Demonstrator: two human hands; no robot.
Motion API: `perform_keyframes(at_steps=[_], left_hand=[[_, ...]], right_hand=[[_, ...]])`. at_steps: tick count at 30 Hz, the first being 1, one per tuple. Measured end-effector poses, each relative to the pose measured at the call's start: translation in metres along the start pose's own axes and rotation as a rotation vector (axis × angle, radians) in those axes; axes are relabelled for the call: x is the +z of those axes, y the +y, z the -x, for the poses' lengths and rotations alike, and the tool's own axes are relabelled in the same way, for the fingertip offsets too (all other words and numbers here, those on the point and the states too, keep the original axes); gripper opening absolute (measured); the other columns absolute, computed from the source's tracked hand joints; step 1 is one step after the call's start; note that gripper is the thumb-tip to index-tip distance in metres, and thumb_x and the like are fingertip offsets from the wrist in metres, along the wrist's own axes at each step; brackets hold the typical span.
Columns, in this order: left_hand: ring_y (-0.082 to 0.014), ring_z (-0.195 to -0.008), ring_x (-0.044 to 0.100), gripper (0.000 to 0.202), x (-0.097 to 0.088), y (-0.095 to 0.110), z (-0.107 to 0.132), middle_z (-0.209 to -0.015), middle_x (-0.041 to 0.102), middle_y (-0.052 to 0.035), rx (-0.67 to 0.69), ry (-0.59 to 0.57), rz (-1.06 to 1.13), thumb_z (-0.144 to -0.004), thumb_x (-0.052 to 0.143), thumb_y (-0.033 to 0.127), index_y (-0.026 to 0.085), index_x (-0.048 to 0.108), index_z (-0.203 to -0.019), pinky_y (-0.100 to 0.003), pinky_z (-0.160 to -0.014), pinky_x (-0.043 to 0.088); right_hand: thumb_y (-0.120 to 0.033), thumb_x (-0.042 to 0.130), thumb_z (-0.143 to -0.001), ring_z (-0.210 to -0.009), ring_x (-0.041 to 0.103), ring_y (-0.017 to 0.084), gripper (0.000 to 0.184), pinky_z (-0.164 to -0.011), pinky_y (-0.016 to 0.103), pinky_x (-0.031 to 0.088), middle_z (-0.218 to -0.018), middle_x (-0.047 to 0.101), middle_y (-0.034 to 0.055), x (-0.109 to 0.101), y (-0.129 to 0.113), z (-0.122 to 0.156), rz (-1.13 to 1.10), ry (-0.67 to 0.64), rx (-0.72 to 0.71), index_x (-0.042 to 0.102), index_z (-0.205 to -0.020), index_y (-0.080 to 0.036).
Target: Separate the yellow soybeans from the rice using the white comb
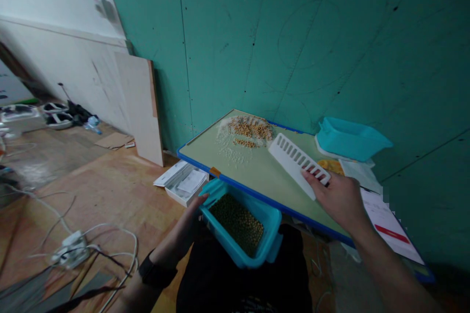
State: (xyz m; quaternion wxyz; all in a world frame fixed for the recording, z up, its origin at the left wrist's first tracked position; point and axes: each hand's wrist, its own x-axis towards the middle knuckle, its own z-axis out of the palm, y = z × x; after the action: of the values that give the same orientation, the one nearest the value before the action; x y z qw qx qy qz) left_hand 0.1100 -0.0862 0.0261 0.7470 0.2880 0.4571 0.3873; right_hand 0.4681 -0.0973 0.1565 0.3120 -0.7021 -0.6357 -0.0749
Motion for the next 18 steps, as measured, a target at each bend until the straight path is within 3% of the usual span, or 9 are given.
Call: perform_keyframes(at_steps=[5, 11, 18], left_hand=[[-0.0436, -0.127, 0.071, 0.077, -0.002, 0.004, 0.000, -0.125, 0.085, -0.0124, -0.018, -0.028, -0.028, -0.091, 0.072, 0.077, 0.025, 0.071, -0.147, -0.056, -0.100, 0.057], [-0.0440, -0.124, 0.073, 0.084, -0.002, 0.004, 0.001, -0.124, 0.085, -0.0125, -0.006, -0.023, 0.004, -0.089, 0.074, 0.076, 0.025, 0.063, -0.155, -0.057, -0.099, 0.057], [-0.0427, -0.117, 0.075, 0.093, -0.005, 0.005, -0.002, -0.105, 0.086, -0.0104, -0.045, -0.036, -0.018, -0.085, 0.076, 0.080, 0.024, 0.059, -0.158, -0.051, -0.089, 0.058]], right_hand=[[-0.048, 0.061, -0.096, -0.065, 0.073, 0.032, 0.041, -0.059, 0.036, 0.043, -0.066, 0.076, 0.0148, 0.007, 0.013, -0.011, 0.142, -0.006, 0.016, 0.069, -0.064, -0.025], [-0.042, 0.059, -0.100, -0.069, 0.075, 0.032, 0.040, -0.062, 0.037, 0.043, -0.072, 0.080, 0.0171, 0.009, 0.007, -0.014, 0.200, -0.097, 0.047, 0.073, -0.067, -0.024], [-0.043, 0.065, -0.098, -0.067, 0.075, 0.030, 0.039, -0.062, 0.035, 0.043, -0.069, 0.078, 0.0157, 0.010, 0.006, -0.014, 0.211, -0.103, 0.030, 0.074, -0.066, -0.022]])
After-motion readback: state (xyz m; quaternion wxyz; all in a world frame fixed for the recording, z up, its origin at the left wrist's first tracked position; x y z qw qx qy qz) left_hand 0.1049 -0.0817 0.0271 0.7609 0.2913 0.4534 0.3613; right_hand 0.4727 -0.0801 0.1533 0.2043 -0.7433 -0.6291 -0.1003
